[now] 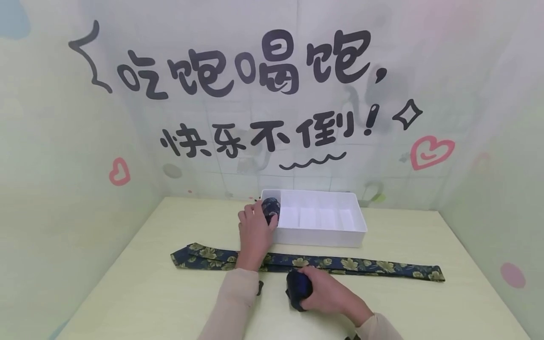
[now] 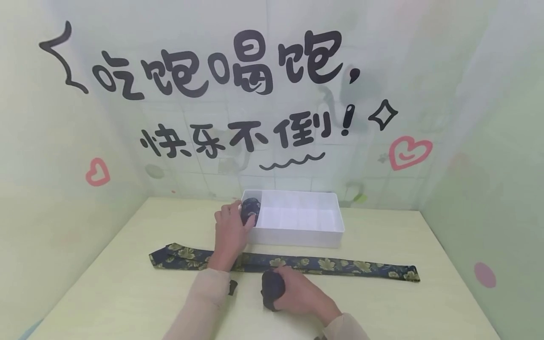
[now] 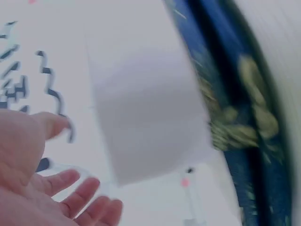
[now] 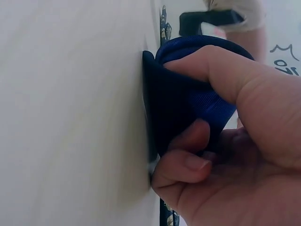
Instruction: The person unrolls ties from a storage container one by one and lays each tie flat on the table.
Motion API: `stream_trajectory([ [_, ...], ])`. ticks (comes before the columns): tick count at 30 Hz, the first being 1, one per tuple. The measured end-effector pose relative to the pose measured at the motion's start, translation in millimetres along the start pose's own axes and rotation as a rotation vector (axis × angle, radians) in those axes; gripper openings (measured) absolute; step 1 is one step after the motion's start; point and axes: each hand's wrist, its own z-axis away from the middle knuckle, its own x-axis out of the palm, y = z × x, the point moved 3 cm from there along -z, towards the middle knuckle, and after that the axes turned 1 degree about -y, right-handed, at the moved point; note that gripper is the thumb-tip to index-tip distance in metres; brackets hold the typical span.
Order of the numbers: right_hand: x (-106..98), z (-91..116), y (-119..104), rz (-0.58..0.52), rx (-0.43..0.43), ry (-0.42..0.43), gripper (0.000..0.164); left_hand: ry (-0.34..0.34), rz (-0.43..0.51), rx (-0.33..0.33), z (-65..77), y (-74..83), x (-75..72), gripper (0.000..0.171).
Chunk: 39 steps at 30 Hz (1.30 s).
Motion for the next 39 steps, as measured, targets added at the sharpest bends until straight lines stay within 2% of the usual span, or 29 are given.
stream_trajectory([
  [3, -1, 0, 0, 0.005, 0.004, -0.002, 0.064, 0.028, 0.031, 0.010, 14.3, 8.0, -12.4, 0.033],
  [5, -1, 0, 0, 0.011, 0.001, 0.000, 0.063, 0.001, 0.061, 0.009, 24.6, 10.9, -19.4, 0.019],
  [6, -1, 0, 0, 0.012, -0.007, 0.003, 0.062, -0.037, 0.069, 0.014, 29.7, 11.7, -21.9, 0.015],
  [8, -1, 2, -1, 0.018, -0.021, 0.007, 0.061, -0.167, 0.046, 0.024, 40.1, 12.4, -24.5, 0.018],
  [10, -2, 3, -1, 0.026, -0.032, 0.007, 0.060, -0.345, 0.007, 0.057, 50.6, 11.7, -24.3, 0.025],
  [13, -2, 5, -1, 0.041, -0.052, 0.011, 0.059, -0.589, -0.068, 0.129, 65.9, 10.4, -22.1, 0.023],
  [16, -2, 6, -1, 0.045, -0.076, 0.018, 0.057, -0.707, -0.115, 0.181, 76.7, 9.9, -18.0, 0.024],
  [20, -2, 5, -1, 0.046, -0.109, 0.028, 0.054, -0.745, -0.163, 0.191, 84.2, 11.2, -12.5, 0.030],
  [25, -1, 4, -1, 0.044, -0.111, 0.020, 0.054, -0.742, -0.145, 0.152, 85.5, 12.1, -7.3, 0.014],
  [27, -1, 3, -1, 0.035, -0.109, 0.014, 0.054, -0.740, -0.133, 0.135, 85.6, 10.7, -5.2, 0.014],
  [30, -1, 2, -1, 0.021, -0.107, 0.004, 0.056, -0.747, -0.099, 0.119, 87.1, 6.5, -1.2, 0.022],
  [35, 0, 4, 2, 0.014, -0.110, -0.004, 0.057, -0.778, -0.033, 0.151, 90.4, -0.7, 7.8, 0.039],
  [39, 0, 5, 4, -0.001, -0.119, -0.010, 0.055, -0.790, 0.003, 0.155, 90.3, -4.9, 14.1, 0.043],
])
